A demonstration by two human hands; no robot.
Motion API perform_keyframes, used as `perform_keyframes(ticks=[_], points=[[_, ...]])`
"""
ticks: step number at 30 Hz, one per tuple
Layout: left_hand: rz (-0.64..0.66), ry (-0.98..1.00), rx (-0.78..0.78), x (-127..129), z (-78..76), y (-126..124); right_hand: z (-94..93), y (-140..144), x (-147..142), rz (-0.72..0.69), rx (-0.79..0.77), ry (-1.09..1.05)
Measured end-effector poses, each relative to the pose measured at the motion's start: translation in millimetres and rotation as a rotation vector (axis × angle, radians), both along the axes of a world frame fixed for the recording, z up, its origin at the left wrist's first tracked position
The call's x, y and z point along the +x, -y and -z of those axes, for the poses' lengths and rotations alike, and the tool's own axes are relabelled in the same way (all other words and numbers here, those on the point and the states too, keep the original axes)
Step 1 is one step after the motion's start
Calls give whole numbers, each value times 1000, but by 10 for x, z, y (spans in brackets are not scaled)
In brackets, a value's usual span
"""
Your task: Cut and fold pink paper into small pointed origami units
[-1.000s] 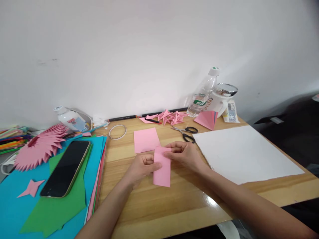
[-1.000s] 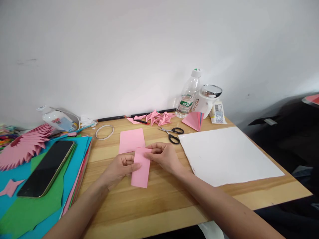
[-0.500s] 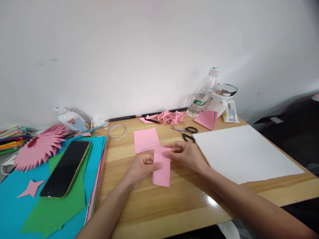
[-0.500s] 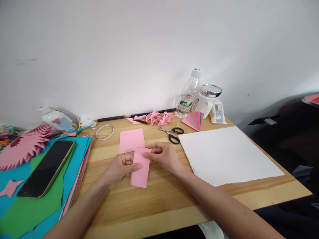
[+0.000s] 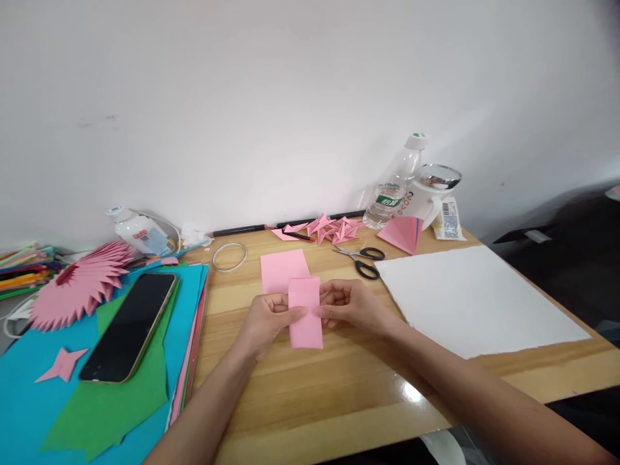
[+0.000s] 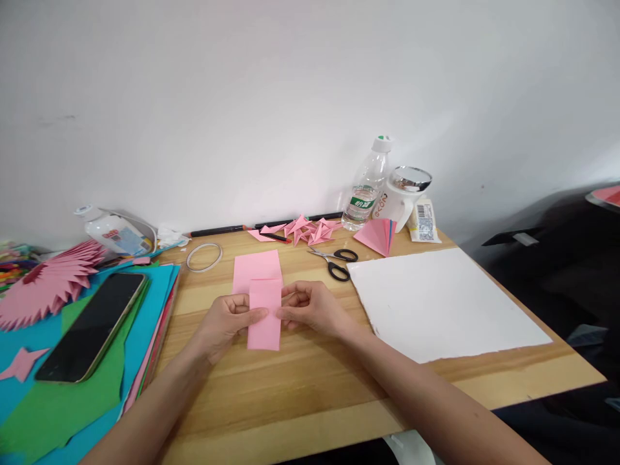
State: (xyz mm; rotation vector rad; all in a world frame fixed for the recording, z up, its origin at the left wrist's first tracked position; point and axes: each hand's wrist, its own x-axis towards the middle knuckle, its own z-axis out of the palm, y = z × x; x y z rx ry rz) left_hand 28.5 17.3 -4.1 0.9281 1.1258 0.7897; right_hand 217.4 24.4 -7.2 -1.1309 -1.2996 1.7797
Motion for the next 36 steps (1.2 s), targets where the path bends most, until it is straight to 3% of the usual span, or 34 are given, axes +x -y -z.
perform_keyframes(ticks=[26, 36], points=[[20, 22, -2, -4, 55, -16, 35, 9, 26, -24, -55, -29], [158, 70, -20, -14, 42, 3, 35, -7, 22, 12, -28, -1]])
